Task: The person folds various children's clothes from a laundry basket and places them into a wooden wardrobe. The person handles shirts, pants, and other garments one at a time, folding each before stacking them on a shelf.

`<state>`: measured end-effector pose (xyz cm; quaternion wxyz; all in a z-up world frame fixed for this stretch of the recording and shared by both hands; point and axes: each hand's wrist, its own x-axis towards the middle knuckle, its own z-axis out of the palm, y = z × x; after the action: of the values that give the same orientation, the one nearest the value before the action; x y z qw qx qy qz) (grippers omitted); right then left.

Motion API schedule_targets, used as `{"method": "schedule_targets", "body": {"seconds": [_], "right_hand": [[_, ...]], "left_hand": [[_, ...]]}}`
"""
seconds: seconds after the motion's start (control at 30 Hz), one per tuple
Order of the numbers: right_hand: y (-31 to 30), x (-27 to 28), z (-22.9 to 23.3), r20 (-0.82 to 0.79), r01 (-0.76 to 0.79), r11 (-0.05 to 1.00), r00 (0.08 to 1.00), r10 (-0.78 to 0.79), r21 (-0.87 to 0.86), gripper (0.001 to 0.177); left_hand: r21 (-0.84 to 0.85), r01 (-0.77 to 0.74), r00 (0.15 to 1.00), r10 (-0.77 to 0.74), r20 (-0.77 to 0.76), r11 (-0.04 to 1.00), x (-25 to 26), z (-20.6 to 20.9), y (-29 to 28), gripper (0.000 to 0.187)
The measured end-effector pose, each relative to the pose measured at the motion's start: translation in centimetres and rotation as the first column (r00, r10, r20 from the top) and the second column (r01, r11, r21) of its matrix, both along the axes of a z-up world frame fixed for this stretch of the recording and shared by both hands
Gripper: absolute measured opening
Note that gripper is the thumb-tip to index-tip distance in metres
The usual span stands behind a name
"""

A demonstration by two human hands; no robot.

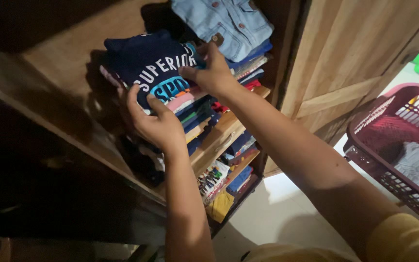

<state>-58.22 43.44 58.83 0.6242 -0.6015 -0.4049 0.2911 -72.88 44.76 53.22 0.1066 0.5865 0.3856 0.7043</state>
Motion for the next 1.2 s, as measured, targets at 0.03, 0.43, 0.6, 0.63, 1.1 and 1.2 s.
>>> {"method": "schedule_targets", "body": {"seconds": [0.03, 0.43, 0.6, 0.63, 1.1, 1.2], "right_hand": [[-0.1, 0.3, -0.3, -0.024, -0.002, 1.000, 1.000, 0.003, 0.023, 0.065], [-0.3, 2.0, -3.6, 0.049, -0.265, 0.958, 0.964, 0.262, 0.110, 0.059], [0.0, 0.7, -2.6, 0.045, -0.328, 0.931, 0.944, 0.325, 0.157, 0.060], [-0.1, 0.5, -2.4, 0.054, -0.339, 0.929, 0.941, 0.335, 0.145, 0.061], [4.0, 3.7, -3.3, 0.118, -0.374, 0.910, 0.926, 0.358, 0.176, 0.059], [4.0, 3.4, -3.5, 0.116, -0.311, 0.936, 0.949, 0.294, 0.166, 0.062]], "left_hand": [[0.034, -0.014, 1.000, 0.014, -0.015, 0.999, 0.1, 0.2, -0.3, 0.033], [-0.234, -0.041, 0.999, 0.046, 0.018, 0.971, 0.6, -1.9, 0.3, 0.056], [-0.719, -0.322, 0.944, 0.267, -0.194, 0.616, -1.6, -6.2, 1.8, 0.065], [-0.760, -0.126, 0.975, 0.222, 0.025, 0.637, -1.8, -7.0, 1.9, 0.067], [-0.504, 0.155, 0.932, 0.043, 0.359, 0.850, 1.4, -7.6, 1.5, 0.062], [-0.644, 0.129, 0.961, 0.066, 0.270, 0.754, 0.3, -7.3, 1.7, 0.064]]}}
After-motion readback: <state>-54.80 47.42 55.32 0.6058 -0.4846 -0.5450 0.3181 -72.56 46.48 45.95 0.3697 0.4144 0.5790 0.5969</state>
